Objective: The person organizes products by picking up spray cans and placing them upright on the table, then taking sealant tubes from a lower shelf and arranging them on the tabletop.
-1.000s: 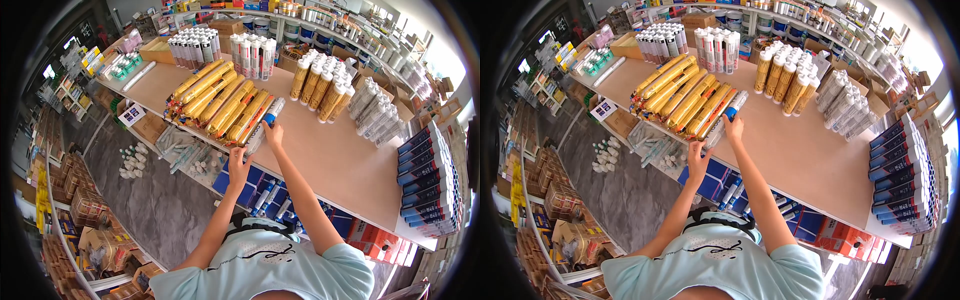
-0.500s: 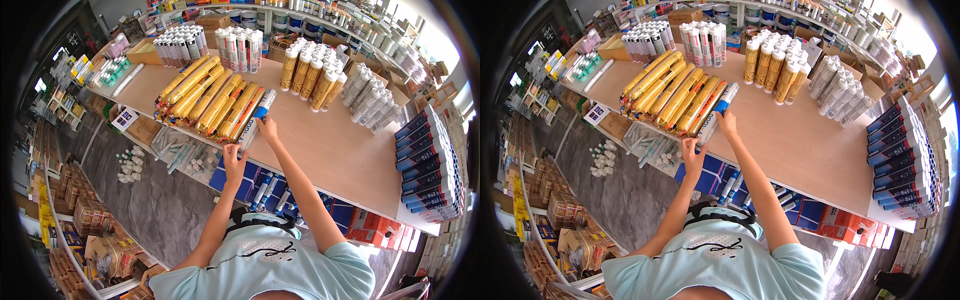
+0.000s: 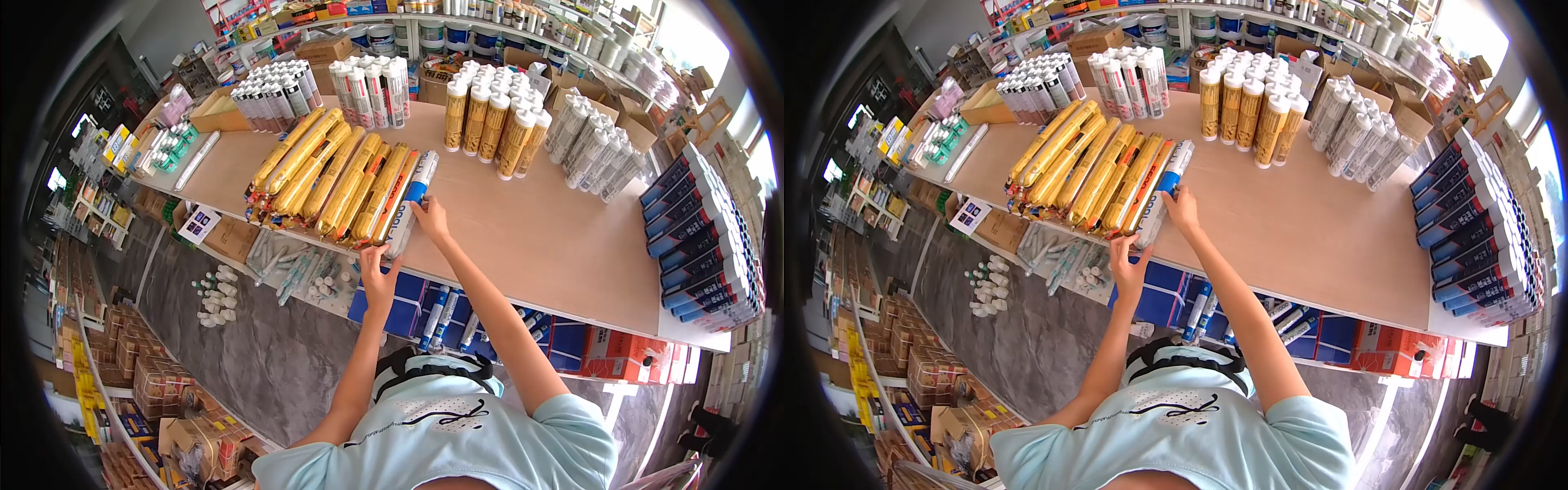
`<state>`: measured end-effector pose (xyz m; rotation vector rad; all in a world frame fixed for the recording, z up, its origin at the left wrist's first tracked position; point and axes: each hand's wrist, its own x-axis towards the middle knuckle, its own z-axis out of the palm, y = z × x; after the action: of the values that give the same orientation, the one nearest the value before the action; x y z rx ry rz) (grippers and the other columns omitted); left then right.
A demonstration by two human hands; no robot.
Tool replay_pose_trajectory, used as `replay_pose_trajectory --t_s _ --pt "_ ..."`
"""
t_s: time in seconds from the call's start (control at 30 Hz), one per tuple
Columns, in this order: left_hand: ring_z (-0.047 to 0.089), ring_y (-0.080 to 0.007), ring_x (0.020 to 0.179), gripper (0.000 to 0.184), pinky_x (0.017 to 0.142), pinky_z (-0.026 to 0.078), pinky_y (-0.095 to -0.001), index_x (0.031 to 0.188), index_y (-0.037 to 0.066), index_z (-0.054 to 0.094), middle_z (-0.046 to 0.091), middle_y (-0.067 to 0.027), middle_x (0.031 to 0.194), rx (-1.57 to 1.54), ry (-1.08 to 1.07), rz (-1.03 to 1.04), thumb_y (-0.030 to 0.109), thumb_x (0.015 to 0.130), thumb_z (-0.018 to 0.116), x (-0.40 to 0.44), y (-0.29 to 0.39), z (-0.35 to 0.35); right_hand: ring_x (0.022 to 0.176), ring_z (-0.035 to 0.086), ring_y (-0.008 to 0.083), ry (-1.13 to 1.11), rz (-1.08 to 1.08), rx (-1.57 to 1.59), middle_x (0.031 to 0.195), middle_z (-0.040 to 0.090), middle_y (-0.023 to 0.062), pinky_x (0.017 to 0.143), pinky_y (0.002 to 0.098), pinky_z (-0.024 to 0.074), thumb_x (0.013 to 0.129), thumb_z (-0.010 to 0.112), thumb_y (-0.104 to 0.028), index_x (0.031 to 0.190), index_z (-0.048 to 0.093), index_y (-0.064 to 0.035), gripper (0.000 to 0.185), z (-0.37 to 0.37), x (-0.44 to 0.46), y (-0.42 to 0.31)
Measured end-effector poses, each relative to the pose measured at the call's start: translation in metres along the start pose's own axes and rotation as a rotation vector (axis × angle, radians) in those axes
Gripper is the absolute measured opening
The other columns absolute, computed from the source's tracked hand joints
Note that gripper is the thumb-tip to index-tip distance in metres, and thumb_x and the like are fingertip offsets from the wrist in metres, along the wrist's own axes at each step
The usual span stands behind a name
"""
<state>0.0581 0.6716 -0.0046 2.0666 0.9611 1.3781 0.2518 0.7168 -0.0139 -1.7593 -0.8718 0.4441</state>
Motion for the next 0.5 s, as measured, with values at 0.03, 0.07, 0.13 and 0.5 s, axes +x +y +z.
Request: replay_pose_trajectory --t_s 0.03,0.07,0.13,0.5 --pt "0.054 -0.0225 0.086 0.034 0.076 0.046 -0.0351 0.110 0.005 0.061 0.049 -0.0095 0.101 -0.017 -0.027 0.010 0.009 0.079 0.076 0.001 -0.002 -0.002 0.081 0.064 0.0336 0.003 -0.009 0.035 0.089 0.065 0.0221 0.073 0.0410 0.0510 0.087 0.066 -0.030 0.104 0.056 0.0087 0.043 0.000 -0.002 0.000" --pt "0.055 -0.0218 0.086 0.036 0.075 0.047 -0.0343 0.111 0.006 0.061 0.050 -0.0094 0.102 -0.001 -0.022 0.035 0.009 0.079 0.076 0.001 -0.003 -0.004 0.081 0.064 0.0336 0.012 -0.006 0.035 0.089 0.065 0.0221 0.073 0.0410 0.0510 0.087 0.066 -0.030 0.104 0.056 0.0087 0.043 0.001 -0.005 0.001" --pt "0.056 -0.0221 0.088 0.036 0.074 0.048 -0.0339 0.111 0.006 0.061 0.050 -0.0098 0.103 -0.006 -0.012 0.035 0.008 0.078 0.076 0.002 0.001 -0.010 0.084 0.062 0.0342 0.109 -0.106 0.058 0.093 0.062 0.0236 0.076 0.0419 0.0495 0.092 0.059 -0.026 0.102 0.056 0.0080 0.035 0.005 -0.016 0.004" --pt "0.059 -0.0246 0.091 0.023 0.068 0.052 -0.0307 0.102 0.002 0.065 0.057 -0.0111 0.103 -0.188 -0.247 0.097 -0.004 0.079 0.066 -0.015 0.033 -0.016 0.094 0.058 0.0335 0.212 -0.181 0.103 0.104 0.055 0.0193 0.083 0.0410 0.0479 0.097 0.049 -0.015 0.105 0.053 0.0046 0.021 -0.027 -0.125 -0.059"
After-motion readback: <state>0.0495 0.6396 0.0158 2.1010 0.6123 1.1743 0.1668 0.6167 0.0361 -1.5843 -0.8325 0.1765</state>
